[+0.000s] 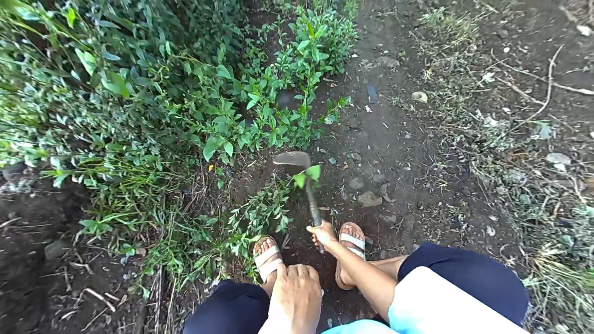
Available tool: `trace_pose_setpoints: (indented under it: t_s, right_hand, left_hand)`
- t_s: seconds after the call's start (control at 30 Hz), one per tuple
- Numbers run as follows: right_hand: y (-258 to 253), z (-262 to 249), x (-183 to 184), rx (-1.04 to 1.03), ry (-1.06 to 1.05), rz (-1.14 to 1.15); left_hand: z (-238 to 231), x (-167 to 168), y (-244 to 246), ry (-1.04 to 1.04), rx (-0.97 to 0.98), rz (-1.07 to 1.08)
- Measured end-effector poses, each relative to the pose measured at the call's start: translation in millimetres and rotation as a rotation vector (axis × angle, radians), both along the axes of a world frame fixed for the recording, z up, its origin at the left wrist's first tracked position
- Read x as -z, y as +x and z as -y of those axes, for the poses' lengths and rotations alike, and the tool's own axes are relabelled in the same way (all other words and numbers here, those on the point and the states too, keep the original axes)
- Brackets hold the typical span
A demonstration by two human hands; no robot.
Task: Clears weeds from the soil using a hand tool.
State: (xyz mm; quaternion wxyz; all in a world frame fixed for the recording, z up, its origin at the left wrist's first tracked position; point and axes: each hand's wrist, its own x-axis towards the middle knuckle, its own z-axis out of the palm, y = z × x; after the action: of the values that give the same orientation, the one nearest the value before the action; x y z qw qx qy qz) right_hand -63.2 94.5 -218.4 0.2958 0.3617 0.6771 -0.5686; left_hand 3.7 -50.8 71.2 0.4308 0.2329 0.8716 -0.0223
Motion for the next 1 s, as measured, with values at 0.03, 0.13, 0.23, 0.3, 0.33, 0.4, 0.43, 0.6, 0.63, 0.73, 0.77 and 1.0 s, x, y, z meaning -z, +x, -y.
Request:
trace_pose_setpoints:
  t_s: [0.03,0.13,0.23,0.3,0.33,0.4,0.43,0.6,0.63,0.73,0.77,1.0]
  right_hand:
    - [-4,-17,-7,0.061,0.046,-0.021]
    - [-11,-50,-23,0.331,0.107,-0.114]
    - [-17,-52,-30,0.565,0.104,-0.201]
    - [-7,-44,-27,0.560,0.150,-0.169]
    - [5,-41,-22,0.479,0.188,-0.111]
    - [32,-40,-7,0.180,0.262,0.040]
    - [41,-40,-1,0.031,0.311,0.114]
    - [27,-32,-22,-0.084,0.303,0.183]
    - [27,-30,-29,-0.029,0.241,0.176]
    - [49,-37,-45,-0.146,0.209,0.172]
    - [59,-45,-49,-0.263,0.238,0.178]
    - [31,-92,-112,-0.217,0.450,-0.189]
  left_hand:
    - [0,0,2,0.027,0.006,-0.006]
    - [-1,1,11,0.097,0.041,-0.016]
    - [-8,-1,13,0.096,0.089,0.001]
    - [-13,-2,12,0.075,0.108,0.023]
    - [-15,-2,11,0.063,0.108,0.038]
    - [-17,-2,8,0.025,0.113,0.062]
    - [-19,-2,7,0.004,0.115,0.066]
    - [-22,-2,8,0.008,0.103,0.052]
    - [-24,-3,9,0.011,0.110,0.060]
    - [-27,-4,9,0.013,0.129,0.094]
    - [-26,-3,8,0.013,0.134,0.102]
    - [-19,-2,6,0.001,0.085,0.061]
